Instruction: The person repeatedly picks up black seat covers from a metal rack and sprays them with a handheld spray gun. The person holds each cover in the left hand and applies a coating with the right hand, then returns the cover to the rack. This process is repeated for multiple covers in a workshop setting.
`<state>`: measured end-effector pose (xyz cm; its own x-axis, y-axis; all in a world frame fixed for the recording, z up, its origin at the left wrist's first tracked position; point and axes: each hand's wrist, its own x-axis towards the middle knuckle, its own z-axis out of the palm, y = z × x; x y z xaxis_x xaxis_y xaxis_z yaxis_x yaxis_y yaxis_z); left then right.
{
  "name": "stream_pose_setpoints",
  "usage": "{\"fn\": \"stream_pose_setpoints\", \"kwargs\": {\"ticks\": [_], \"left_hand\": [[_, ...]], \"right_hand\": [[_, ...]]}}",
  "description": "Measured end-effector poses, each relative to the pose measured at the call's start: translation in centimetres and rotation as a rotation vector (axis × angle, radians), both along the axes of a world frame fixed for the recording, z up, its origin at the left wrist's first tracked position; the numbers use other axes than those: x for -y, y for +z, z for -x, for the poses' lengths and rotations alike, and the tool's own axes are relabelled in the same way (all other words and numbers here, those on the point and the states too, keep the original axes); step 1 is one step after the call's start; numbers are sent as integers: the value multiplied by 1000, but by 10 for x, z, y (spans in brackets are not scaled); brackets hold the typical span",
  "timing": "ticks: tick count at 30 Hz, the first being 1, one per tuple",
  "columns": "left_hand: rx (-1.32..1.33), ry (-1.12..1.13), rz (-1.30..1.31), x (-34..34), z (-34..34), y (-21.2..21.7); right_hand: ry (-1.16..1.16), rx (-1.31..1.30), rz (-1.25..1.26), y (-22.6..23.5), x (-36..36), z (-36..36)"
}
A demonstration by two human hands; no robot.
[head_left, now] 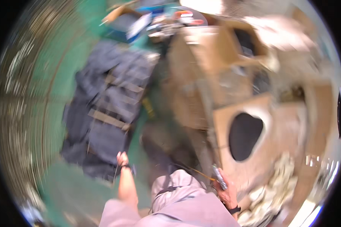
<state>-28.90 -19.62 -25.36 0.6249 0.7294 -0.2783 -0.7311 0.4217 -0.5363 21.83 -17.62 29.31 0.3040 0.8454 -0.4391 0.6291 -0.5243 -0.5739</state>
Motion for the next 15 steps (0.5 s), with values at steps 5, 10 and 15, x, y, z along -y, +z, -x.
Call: {"fn": "stream_pose_setpoints", "kwargs": {"ticks": [5, 10, 15], "left_hand": [[-1304, -678, -130, -116, -126, 82], [-1586, -1121, -337, -187, -206, 138], [-1182, -1244, -676, -254, -243, 124]], "right_hand": [[-268, 51, -242, 54, 48, -31], [-761, 87, -340, 98, 148, -24], [-973, 304, -515, 100, 195, -23]]}}
